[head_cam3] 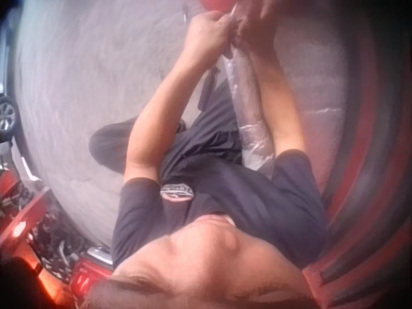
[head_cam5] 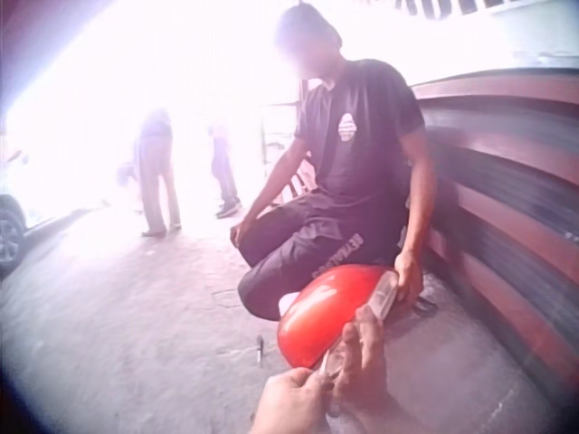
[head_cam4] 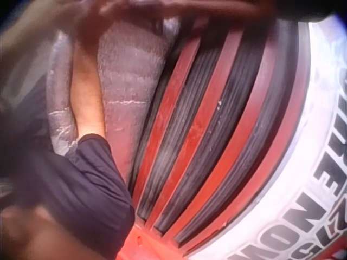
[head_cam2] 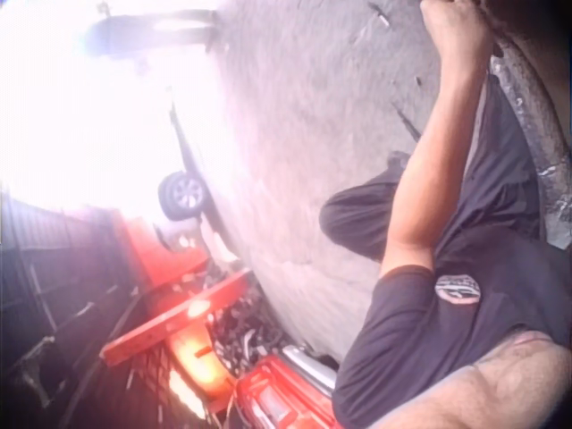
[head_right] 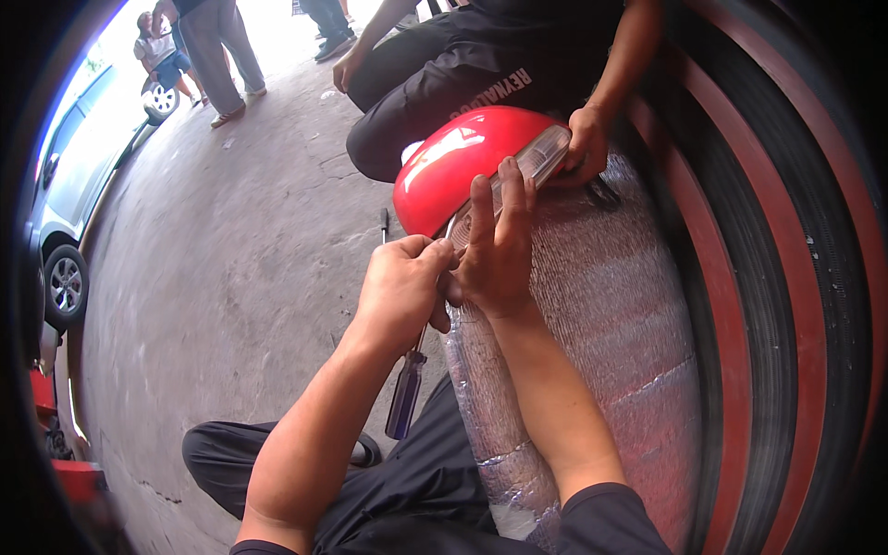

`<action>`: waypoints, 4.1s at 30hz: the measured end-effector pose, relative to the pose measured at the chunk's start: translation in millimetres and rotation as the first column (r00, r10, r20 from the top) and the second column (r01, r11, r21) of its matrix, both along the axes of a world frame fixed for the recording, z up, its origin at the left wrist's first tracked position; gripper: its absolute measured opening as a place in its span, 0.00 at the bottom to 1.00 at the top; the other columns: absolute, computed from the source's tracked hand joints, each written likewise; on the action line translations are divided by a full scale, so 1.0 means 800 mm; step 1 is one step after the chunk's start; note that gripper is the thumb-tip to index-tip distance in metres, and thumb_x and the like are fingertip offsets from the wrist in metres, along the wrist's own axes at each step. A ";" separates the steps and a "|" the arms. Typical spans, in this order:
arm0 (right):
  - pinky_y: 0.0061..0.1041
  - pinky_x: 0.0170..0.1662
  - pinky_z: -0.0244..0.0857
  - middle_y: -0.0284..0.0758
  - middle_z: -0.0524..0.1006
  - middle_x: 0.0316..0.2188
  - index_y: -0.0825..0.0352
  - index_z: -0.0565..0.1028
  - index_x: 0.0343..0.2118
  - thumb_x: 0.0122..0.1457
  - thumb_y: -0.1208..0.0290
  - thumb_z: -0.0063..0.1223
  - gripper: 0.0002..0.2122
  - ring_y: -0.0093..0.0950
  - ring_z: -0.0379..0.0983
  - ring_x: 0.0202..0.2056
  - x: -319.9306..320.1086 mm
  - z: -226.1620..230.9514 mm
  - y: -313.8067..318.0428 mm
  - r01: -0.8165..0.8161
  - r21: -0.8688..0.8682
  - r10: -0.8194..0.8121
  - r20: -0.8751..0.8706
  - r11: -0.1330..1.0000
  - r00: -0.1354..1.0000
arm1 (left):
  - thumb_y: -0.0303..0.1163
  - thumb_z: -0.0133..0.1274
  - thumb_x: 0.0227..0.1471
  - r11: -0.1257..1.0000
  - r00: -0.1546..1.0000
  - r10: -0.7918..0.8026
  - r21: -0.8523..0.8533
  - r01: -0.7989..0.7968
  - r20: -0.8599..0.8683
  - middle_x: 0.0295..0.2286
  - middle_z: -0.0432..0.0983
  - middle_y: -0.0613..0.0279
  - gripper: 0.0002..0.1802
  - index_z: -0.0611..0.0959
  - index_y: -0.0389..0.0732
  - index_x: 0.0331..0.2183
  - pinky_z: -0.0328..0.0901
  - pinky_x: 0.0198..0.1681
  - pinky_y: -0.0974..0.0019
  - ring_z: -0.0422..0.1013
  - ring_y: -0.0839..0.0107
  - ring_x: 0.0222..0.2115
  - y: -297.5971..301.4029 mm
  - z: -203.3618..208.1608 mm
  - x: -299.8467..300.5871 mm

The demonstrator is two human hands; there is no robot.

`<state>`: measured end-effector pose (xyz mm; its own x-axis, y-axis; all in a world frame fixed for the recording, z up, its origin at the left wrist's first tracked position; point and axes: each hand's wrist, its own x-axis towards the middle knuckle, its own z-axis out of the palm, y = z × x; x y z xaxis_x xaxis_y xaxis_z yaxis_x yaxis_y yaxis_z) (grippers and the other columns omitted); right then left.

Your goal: The person is repairing a red car side mirror. They use a screwdriver to remove screws and separate the mirror housing. They then reassemble the mirror and tighten the screws.

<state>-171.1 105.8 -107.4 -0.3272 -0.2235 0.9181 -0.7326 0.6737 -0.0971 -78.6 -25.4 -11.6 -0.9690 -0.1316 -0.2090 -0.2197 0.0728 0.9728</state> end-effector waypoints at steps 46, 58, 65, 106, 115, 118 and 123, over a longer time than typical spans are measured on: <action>0.64 0.63 0.49 0.46 0.62 0.63 0.67 0.53 0.69 0.52 0.32 0.58 0.52 0.41 0.60 0.65 0.002 0.003 -0.017 0.141 -0.012 -0.140 0.075 0.990 0.987 | 0.26 0.46 0.62 0.921 0.981 0.097 0.358 -0.152 0.168 0.22 0.73 0.62 0.24 0.72 0.44 0.60 0.64 0.13 0.68 0.67 0.74 0.13 0.056 0.024 0.056; 0.66 0.67 0.38 0.53 0.53 0.68 0.69 0.48 0.71 0.50 0.34 0.61 0.56 0.53 0.47 0.70 -0.001 0.002 0.002 0.007 -0.042 -0.001 0.141 0.999 0.990 | 0.25 0.46 0.61 0.890 0.993 0.116 0.442 -0.115 0.025 0.24 0.73 0.62 0.26 0.70 0.39 0.60 0.65 0.16 0.69 0.67 0.75 0.16 0.062 -0.017 0.047; 0.62 0.68 0.40 0.56 0.51 0.69 0.73 0.49 0.70 0.47 0.32 0.64 0.59 0.59 0.43 0.70 0.005 0.001 -0.006 0.041 -0.078 -0.023 0.222 0.996 0.975 | 0.27 0.45 0.60 0.974 0.987 0.145 0.186 -0.130 -0.068 0.21 0.73 0.65 0.27 0.72 0.39 0.61 0.64 0.18 0.69 0.67 0.77 0.17 0.055 -0.041 0.048; 0.63 0.63 0.50 0.53 0.63 0.63 0.74 0.58 0.66 0.49 0.29 0.58 0.54 0.54 0.58 0.65 0.014 0.016 -0.016 0.264 0.005 -0.263 0.102 0.965 0.959 | 0.30 0.45 0.60 0.929 0.980 -0.046 -0.368 -0.028 -0.191 0.28 0.79 0.33 0.22 0.76 0.40 0.55 0.70 0.34 0.39 0.77 0.34 0.31 0.035 -0.019 0.027; 0.64 0.62 0.51 0.54 0.65 0.61 0.74 0.57 0.66 0.48 0.33 0.63 0.53 0.56 0.60 0.64 0.013 0.016 -0.020 0.224 -0.004 -0.221 0.139 0.975 0.965 | 0.32 0.46 0.60 0.916 0.989 -0.091 -0.398 0.036 -0.120 0.27 0.79 0.33 0.20 0.79 0.37 0.52 0.72 0.28 0.46 0.78 0.38 0.27 0.019 0.004 0.029; 0.63 0.61 0.53 0.55 0.65 0.61 0.74 0.57 0.66 0.50 0.33 0.60 0.52 0.56 0.61 0.63 0.013 0.017 -0.017 0.258 0.016 -0.259 0.108 0.966 0.960 | 0.31 0.46 0.60 0.941 0.988 -0.155 -0.301 0.154 0.021 0.31 0.81 0.33 0.22 0.78 0.37 0.54 0.73 0.30 0.45 0.79 0.38 0.29 -0.006 0.016 0.024; 0.64 0.60 0.55 0.56 0.64 0.62 0.75 0.57 0.66 0.55 0.30 0.53 0.51 0.57 0.61 0.63 0.014 0.016 -0.019 0.261 0.027 -0.263 0.073 0.965 0.962 | 0.31 0.46 0.60 0.925 0.994 -0.110 -0.366 0.105 0.009 0.39 0.79 0.28 0.22 0.77 0.37 0.55 0.73 0.35 0.48 0.79 0.37 0.35 0.015 0.025 0.035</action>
